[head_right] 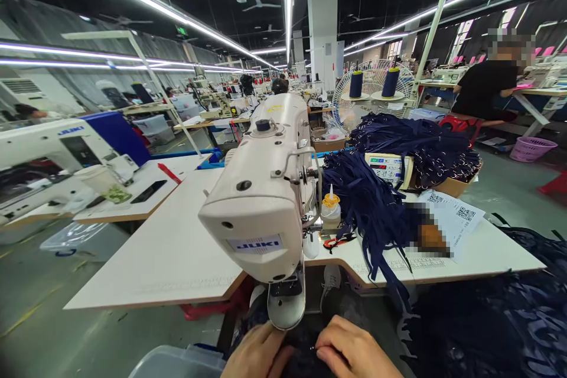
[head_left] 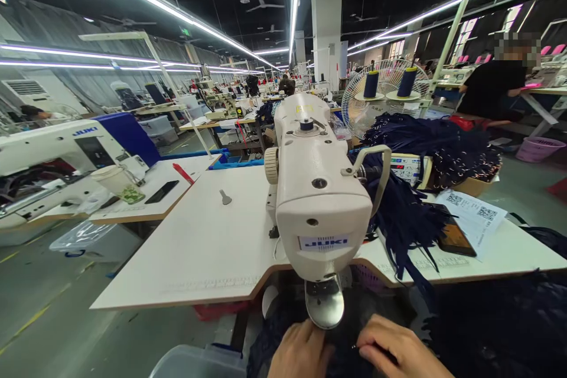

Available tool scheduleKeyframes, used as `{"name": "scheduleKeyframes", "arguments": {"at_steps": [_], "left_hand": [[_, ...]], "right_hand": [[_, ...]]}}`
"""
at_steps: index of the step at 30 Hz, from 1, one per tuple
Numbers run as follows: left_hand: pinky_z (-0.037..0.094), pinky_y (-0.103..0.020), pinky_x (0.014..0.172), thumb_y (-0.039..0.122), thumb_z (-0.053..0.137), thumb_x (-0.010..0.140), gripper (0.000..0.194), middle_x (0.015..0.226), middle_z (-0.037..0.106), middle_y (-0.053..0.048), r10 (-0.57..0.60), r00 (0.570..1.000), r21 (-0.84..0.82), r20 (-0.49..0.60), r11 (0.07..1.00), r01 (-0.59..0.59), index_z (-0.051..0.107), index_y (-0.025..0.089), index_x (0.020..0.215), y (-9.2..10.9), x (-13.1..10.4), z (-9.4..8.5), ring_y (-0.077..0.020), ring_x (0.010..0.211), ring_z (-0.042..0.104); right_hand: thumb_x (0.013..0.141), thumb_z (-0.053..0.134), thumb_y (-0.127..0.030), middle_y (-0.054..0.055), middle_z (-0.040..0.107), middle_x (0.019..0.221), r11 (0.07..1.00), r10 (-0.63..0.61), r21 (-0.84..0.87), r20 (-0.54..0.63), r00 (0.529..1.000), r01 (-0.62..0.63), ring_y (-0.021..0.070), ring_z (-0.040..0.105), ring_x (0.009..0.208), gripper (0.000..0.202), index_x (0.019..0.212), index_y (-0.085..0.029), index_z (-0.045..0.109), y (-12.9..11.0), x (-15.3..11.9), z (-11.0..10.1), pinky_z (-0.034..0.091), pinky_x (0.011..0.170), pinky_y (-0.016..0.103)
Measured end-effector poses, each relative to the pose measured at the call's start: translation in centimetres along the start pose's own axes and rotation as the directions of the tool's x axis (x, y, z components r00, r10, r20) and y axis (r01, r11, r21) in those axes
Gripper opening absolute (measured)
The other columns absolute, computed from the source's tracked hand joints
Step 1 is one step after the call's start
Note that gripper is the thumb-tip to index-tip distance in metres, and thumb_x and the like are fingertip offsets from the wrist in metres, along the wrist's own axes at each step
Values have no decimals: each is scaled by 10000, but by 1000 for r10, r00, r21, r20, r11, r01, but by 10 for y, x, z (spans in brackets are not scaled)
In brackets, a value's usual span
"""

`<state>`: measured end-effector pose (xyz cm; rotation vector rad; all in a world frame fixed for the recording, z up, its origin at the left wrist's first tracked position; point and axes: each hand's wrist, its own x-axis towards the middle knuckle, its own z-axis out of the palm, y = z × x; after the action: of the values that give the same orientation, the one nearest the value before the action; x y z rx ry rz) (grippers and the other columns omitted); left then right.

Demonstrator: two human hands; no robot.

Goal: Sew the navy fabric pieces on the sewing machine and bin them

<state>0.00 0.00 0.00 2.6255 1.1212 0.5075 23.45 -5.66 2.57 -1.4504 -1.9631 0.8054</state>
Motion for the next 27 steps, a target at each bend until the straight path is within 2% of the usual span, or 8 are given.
{"name": "scheduleKeyframes", "arguments": {"at_steps": [2, 4, 7, 11, 15, 20, 23, 27], "left_hand": [[545, -316, 883, 164, 590, 853, 243, 1048, 721, -22, -62, 998, -23, -34, 998, 61, 641, 241, 1078, -7, -3, 7, -216, 973, 695], [541, -265, 830, 199, 583, 861, 247, 1021, 724, -14, -105, 994, -236, 36, 966, 110, 642, 243, 1096, -5, -3, 12, -192, 931, 696], [509, -208, 696, 305, 634, 827, 286, 914, 715, -5, -142, 970, -597, 197, 768, 233, 648, 214, 1098, 8, 1, 18, -161, 809, 668], [470, -230, 722, 389, 615, 821, 253, 840, 685, -19, -271, 928, -721, 255, 586, 369, 665, 166, 928, 23, 6, 19, -158, 786, 614], [424, -239, 724, 380, 611, 785, 231, 799, 660, -10, -338, 898, -726, 280, 538, 429, 653, 163, 852, 29, 8, 8, -151, 767, 573], [383, -225, 651, 321, 584, 752, 153, 707, 599, 15, -343, 859, -654, 379, 557, 512, 613, 171, 763, 37, 13, -8, -134, 691, 541], [384, -221, 661, 299, 569, 754, 123, 710, 605, 14, -314, 873, -624, 373, 612, 486, 593, 179, 739, 42, 15, -11, -135, 700, 551], [377, -205, 628, 273, 535, 781, 113, 684, 599, 21, -349, 900, -624, 261, 651, 433, 564, 187, 714, 46, 11, -8, -119, 665, 546]], "right_hand": [[903, 563, -278, 11, 653, 733, 970, 161, 185, -11, 987, -156, 153, 628, 669, 207, 766, -193, 693, 8, 3, 7, 474, 627, 211], [879, 591, -393, -11, 614, 662, 889, 271, 379, 22, 962, -259, 146, 581, 628, 262, 757, -187, 698, 12, 5, 14, 442, 607, 218], [844, 640, -523, -9, 638, 691, 743, 317, 600, 77, 945, -298, 155, 579, 681, 352, 792, -184, 723, 12, 8, 23, 447, 670, 228], [766, 700, -618, 14, 676, 760, 645, 363, 708, 49, 930, -289, 179, 593, 737, 436, 814, -188, 750, 10, 8, 35, 461, 729, 253], [761, 670, -673, -11, 599, 687, 658, 370, 687, 64, 927, -310, 156, 535, 670, 485, 780, -190, 706, 5, 5, 33, 439, 678, 249], [879, 520, -660, 23, 599, 820, 743, 254, 630, 48, 966, -227, 213, 557, 834, 472, 848, -218, 682, -12, 7, 17, 448, 797, 297], [824, 643, -616, -8, 526, 742, 667, 295, 717, -1, 956, -205, 178, 511, 747, 430, 711, -202, 641, -16, 9, 25, 434, 736, 271], [835, 657, -596, -5, 571, 801, 503, 365, 858, -105, 925, -101, 167, 529, 791, 386, 797, -213, 685, -7, 8, 46, 438, 764, 256]]}}
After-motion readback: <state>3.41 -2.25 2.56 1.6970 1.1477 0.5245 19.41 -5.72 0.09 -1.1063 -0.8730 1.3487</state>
